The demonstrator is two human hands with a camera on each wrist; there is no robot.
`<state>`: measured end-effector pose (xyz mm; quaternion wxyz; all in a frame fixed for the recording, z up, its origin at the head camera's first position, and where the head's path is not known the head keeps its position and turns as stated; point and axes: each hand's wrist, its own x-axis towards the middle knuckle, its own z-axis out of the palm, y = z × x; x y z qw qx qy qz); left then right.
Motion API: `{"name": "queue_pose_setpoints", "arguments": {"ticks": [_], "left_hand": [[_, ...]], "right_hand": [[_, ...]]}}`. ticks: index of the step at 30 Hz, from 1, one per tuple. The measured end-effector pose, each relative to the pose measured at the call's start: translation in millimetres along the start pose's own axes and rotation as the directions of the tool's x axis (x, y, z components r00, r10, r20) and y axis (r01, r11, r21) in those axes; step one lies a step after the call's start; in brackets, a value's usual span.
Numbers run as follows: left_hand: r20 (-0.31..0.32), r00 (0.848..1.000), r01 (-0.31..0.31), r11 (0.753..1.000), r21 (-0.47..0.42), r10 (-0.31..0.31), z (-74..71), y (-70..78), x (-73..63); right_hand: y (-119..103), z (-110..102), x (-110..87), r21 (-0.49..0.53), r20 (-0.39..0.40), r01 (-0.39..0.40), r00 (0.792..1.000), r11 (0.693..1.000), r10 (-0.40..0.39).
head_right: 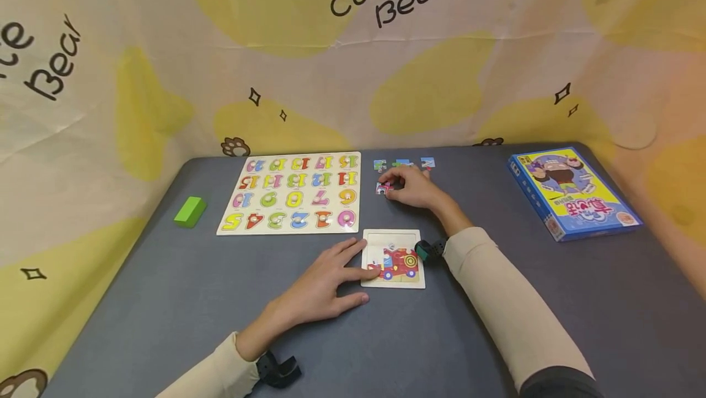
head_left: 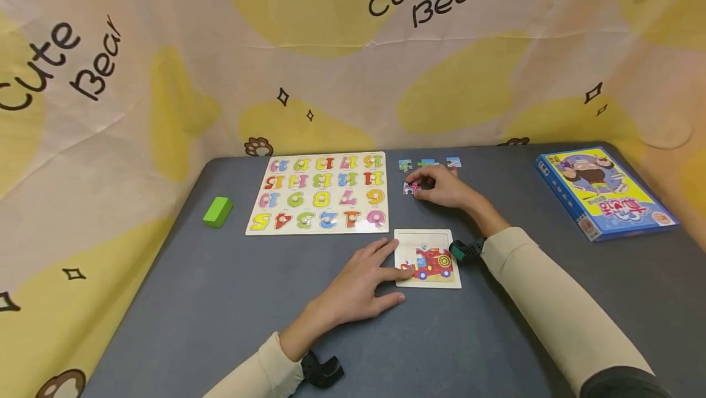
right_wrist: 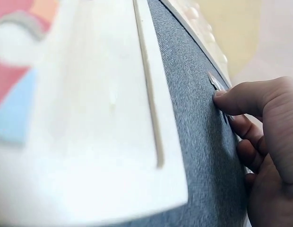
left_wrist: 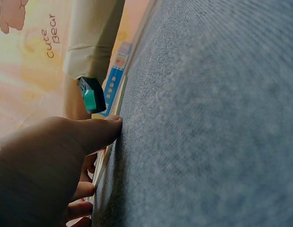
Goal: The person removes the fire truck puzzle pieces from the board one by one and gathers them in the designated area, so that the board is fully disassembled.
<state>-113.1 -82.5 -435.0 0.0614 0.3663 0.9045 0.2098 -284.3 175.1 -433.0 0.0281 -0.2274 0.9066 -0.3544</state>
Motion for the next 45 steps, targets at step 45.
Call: {"name": "queue_pose_setpoints", "arguments": {"ticks": [45], "left_hand": [[-0.010,1.000,-0.013,1.000,0.002,0.013,0.0,-1.3,-0.7]], "right_hand": [[7,11,6.2,0.014,-0.192,-0.085,0.978,0.996,0.086]]}}
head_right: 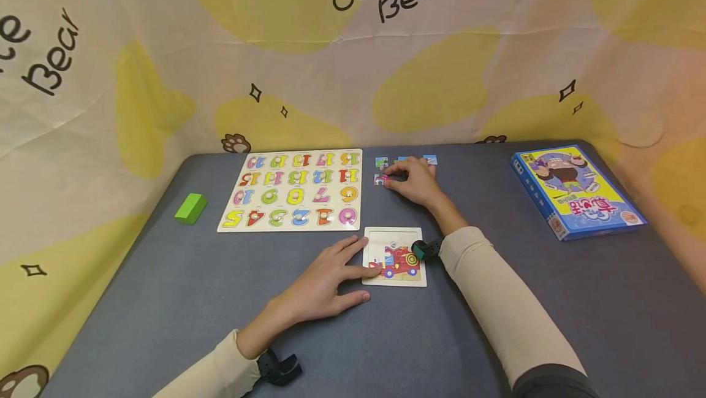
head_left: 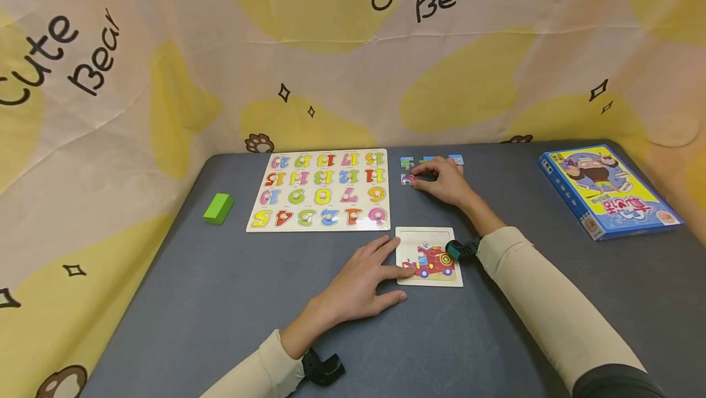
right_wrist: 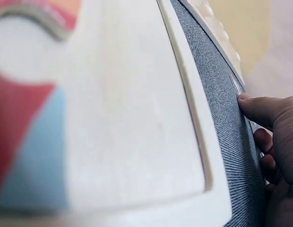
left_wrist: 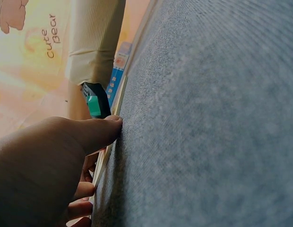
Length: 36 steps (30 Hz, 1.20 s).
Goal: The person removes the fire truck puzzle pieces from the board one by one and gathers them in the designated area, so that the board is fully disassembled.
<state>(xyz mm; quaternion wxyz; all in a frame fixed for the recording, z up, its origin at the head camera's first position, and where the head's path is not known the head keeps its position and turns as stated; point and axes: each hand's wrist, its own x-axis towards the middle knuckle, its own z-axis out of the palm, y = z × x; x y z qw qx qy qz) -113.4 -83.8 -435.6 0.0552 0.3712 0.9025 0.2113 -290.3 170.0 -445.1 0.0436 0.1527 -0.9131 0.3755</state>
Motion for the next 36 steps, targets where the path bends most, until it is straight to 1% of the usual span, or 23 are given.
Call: {"name": "queue_pose_setpoints", "arguments": {"ticks": [14,17,21,27,32,36], "left_hand": [[-0.013,1.000,-0.004,1.000,0.006,0.004,1.9,0.0,0.8],[-0.014,1.000,-0.008,1.000,0.008,0.008,1.7,-0.1,0.9],[-0.007,1.000,-0.007,1.000,0.004,0.007,1.0,-0.4,1.0],[0.000,1.000,-0.001,1.000,-0.019,0.001,1.5,0.4,2.9],[0.002,1.000,0.007,1.000,-0.030,-0.007,1.8,0.3,2.8],[0.002,1.000,0.014,0.999,-0.034,-0.014,1.7,0.2,1.5]], "right_hand": [[1,1,0.2,-0.004,-0.005,-0.014,1.000,1.000,0.014],[1,0,-1.1,0.018,-0.008,-0.003,1.000,1.000,0.003],[3,-3,-4.6,0.094,-0.006,0.026,1.000,0.995,-0.026],[7,-13,-17.1,0.178,0.014,0.059,0.998,0.982,-0.063],[6,-20,-33.2,0.218,0.070,0.033,0.996,0.975,-0.050],[4,-22,-48.7,0.205,0.119,0.004,0.992,0.979,-0.029]]}}
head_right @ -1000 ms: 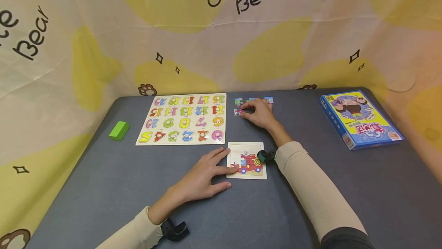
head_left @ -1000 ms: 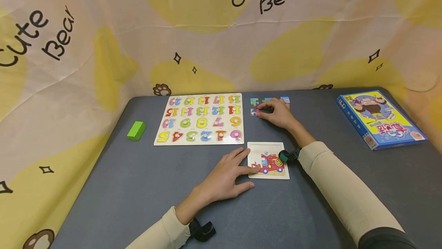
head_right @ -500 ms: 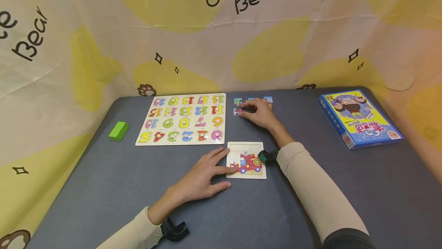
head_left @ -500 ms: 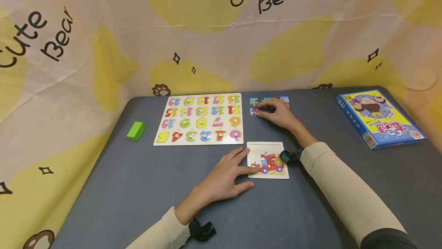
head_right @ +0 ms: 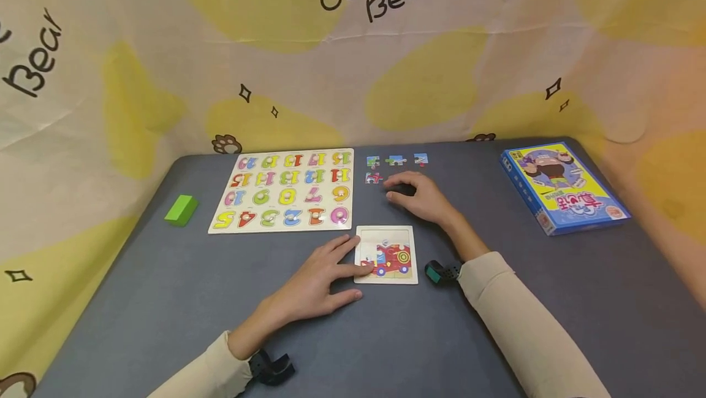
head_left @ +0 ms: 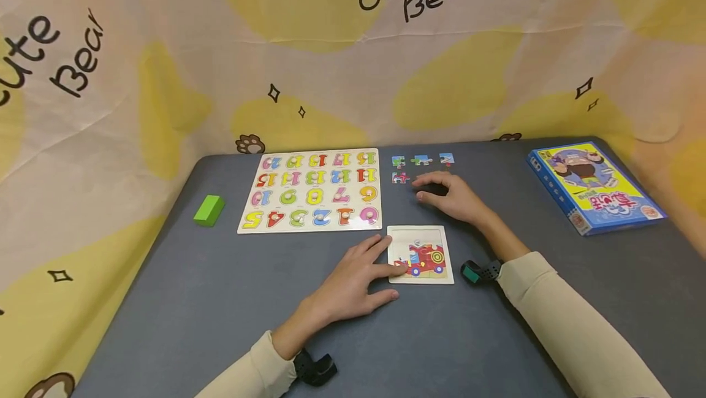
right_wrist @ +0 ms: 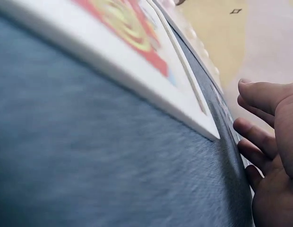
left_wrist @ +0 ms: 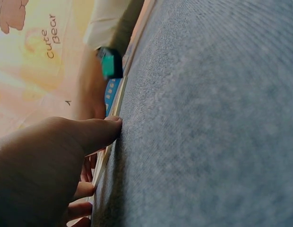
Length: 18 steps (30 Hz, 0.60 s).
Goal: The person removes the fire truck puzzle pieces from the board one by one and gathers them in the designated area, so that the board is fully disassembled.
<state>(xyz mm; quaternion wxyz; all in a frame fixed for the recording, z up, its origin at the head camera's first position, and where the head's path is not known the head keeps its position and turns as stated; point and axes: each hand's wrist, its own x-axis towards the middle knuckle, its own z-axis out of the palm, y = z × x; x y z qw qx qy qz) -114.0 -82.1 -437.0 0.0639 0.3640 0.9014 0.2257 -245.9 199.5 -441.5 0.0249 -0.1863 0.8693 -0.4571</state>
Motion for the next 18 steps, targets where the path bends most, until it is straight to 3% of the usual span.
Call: {"name": "queue_pose_setpoints", "arguments": {"ticks": [11,18], "left_hand": [[-0.023,1.000,-0.012,1.000,-0.022,0.012,1.0,-2.8,-2.5],[-0.018,0.999,-0.030,0.999,-0.013,0.030,-0.3,-1.6,0.3]], "right_hand": [[-11,5,-32.4,0.015,0.110,0.063,0.992,0.998,-0.065],[-30,10,-49.3,-0.053,0.143,0.159,0.978,0.986,-0.150]]}}
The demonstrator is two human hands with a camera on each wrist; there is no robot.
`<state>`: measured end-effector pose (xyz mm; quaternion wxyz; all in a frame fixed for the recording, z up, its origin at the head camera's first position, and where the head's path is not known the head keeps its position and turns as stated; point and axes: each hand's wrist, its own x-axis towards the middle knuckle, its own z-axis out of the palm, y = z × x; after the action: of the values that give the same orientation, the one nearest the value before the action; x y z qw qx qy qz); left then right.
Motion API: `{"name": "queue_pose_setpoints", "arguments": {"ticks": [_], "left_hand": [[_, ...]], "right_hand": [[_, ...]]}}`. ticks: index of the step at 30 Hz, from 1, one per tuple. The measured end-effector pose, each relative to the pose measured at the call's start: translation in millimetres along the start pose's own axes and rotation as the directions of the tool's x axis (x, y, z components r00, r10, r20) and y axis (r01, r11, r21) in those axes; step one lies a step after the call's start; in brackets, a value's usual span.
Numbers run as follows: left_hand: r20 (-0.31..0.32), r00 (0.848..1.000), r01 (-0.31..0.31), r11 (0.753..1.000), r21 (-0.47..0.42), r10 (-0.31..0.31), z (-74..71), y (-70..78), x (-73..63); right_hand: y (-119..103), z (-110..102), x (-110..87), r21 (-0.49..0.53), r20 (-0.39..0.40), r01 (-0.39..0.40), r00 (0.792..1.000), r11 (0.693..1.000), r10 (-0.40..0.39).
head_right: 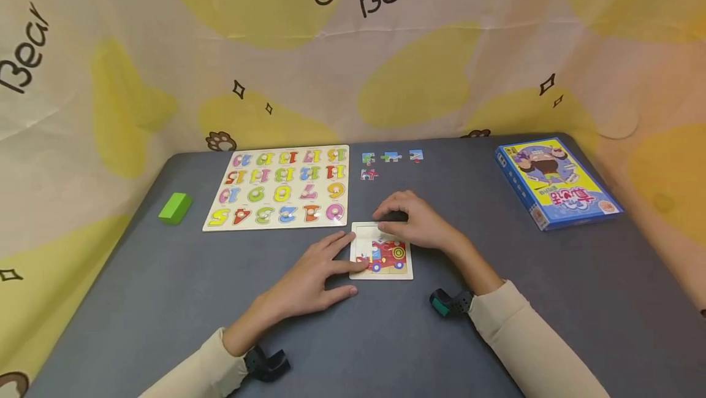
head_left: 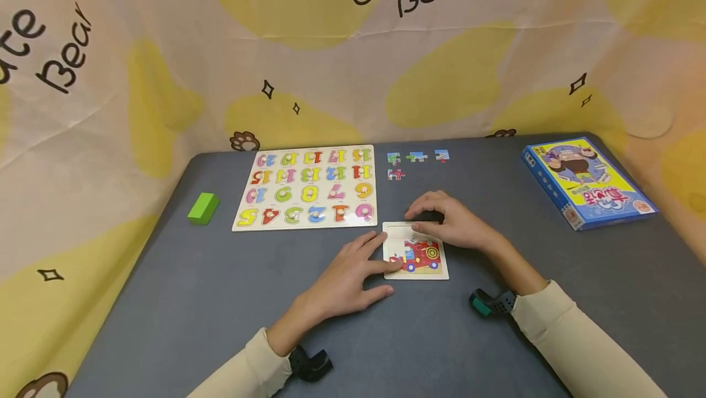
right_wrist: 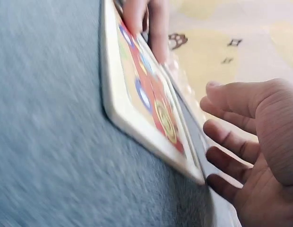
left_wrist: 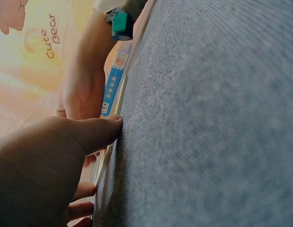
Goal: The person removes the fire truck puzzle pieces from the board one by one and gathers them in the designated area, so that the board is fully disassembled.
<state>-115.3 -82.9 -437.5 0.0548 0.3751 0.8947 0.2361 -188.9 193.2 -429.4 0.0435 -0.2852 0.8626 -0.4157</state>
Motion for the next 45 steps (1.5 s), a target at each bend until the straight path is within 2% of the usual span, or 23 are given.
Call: {"name": "queue_pose_setpoints", "arguments": {"ticks": [7,16,29,45], "left_hand": [[0.006,1.000,0.005,1.000,-0.005,-0.005,-0.5,-0.1,-0.8],[0.007,1.000,0.007,1.000,-0.017,-0.007,0.1,-2.3,-0.1],[0.012,1.000,-0.018,1.000,-0.006,0.018,-0.5,-3.9,1.7],[0.011,1.000,-0.008,1.000,-0.015,0.009,-1.1,-2.6,1.1]], "right_hand": [[-13,6,-6.5,-0.092,0.066,0.053,0.997,0.994,-0.047],[-17,3,-12.1,-0.175,0.155,0.070,0.987,0.982,-0.043],[-20,3,-14.2,-0.200,0.199,0.071,0.980,0.977,-0.030],[-17,-1,-14.4,-0.149,0.250,0.034,0.968,0.988,0.004]]}}
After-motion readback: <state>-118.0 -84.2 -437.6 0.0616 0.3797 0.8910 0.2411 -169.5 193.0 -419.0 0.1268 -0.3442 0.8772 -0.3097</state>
